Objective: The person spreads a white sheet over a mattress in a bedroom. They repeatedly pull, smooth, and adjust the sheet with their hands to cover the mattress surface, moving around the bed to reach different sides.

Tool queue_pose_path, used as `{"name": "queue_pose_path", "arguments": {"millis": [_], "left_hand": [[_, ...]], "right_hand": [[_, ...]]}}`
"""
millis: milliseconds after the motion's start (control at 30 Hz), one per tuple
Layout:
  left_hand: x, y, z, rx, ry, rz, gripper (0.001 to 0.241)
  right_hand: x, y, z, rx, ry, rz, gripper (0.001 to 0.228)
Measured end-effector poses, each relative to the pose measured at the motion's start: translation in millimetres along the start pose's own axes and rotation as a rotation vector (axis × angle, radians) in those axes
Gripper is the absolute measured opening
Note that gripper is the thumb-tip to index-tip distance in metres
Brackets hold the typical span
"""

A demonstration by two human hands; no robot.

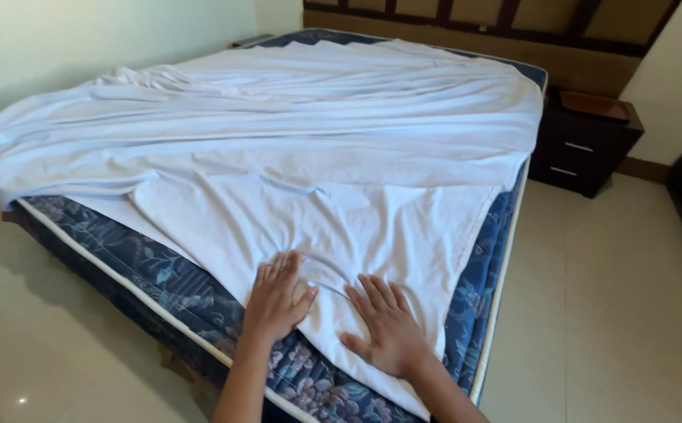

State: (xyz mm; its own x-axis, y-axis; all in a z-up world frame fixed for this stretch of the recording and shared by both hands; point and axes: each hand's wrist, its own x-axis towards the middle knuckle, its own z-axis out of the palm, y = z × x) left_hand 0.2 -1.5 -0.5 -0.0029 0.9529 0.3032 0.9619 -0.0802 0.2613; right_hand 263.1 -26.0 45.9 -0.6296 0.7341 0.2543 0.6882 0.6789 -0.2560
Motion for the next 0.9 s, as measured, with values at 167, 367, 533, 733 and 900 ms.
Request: {"name": "queue_pose_path", "arguments": {"millis": [167, 367, 533, 733, 900], "left_hand": [[-5, 4, -9, 0.038, 0.026, 0.034, 0.070], [3, -8, 7, 0.039, -0.030, 0.050, 0.053], [-24, -4, 24, 0.056, -0.001, 0.105, 0.048], [-65, 29, 67, 0.126, 0.037, 0.117, 0.060], [-85, 64, 184, 0.195, 0.583, 0.222, 0.052]], "right_hand": [[-1, -2, -2, 0.016, 0.033, -0.026, 0.080], [0, -1, -3, 0.060, 0.087, -0.061, 0.058], [-12, -5, -14, 0.133, 0.051, -0.044, 0.047], [-73, 51, -6, 0.042, -0.079, -0.192, 0.047], [-126, 139, 63, -0.203, -0.019, -0.253, 0.049]]}}
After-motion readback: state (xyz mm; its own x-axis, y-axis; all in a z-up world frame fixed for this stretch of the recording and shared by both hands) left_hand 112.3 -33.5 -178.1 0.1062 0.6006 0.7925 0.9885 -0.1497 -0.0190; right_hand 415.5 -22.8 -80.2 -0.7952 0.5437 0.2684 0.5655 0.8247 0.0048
